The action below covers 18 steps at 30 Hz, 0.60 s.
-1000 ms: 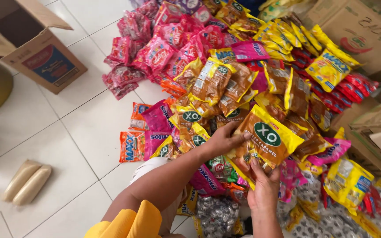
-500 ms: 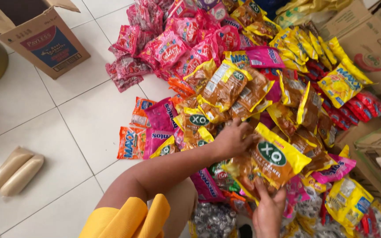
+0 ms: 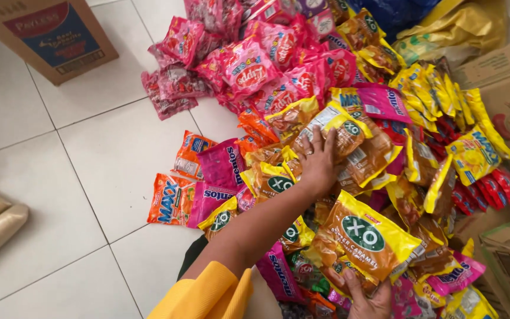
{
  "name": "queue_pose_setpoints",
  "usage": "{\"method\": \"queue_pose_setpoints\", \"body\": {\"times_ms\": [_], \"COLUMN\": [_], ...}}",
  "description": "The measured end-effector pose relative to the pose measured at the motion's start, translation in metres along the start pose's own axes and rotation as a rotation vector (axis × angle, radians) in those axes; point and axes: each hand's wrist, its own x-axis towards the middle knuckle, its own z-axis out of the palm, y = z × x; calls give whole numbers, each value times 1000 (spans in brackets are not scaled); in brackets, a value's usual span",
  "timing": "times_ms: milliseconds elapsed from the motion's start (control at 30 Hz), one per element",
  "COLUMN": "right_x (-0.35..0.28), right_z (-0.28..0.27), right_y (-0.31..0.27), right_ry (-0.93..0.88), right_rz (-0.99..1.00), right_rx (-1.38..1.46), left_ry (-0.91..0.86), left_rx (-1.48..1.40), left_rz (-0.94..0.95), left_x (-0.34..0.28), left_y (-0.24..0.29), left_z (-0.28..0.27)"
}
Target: Sorting various bags of candies and snacks into groups on the floor.
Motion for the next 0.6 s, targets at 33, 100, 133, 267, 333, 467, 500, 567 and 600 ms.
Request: {"method": "queue_pose_setpoints", "body": {"times_ms": [33, 100, 133, 267, 333, 467, 500, 567, 600], "right_x": [1, 1, 3, 16, 23, 24, 24, 30, 33], "right_z": [8, 22, 20, 6, 5, 22, 27, 21, 18], "right_y": [-4, -14, -10, 10, 8, -14, -16, 3, 13], "right_ry": [-6, 75, 73, 49, 14, -99, -155, -221, -282], "right_rz": [2, 16, 16, -111, -167, 4, -1, 47, 94], "right_rx": [-4, -33, -34, -34, -7, 153, 214, 267, 326], "left_ry": [4, 351, 353, -202, -285, -478, -480, -462, -447], "left_rx": [-3, -286, -287, -1184, -1663, -1796, -1629, -1657, -1679], "left_rz": [-6, 303, 302, -133, -20, -211, -142, -158, -172], "left_x": [12, 33, 24, -2, -20, -75, -82, -98, -105], "left_y": [-24, -68, -55, -71, -99, -120, -123, -134, -139], "left_z": [15, 45, 3, -90, -112, -155, -158, -155, -154]}}
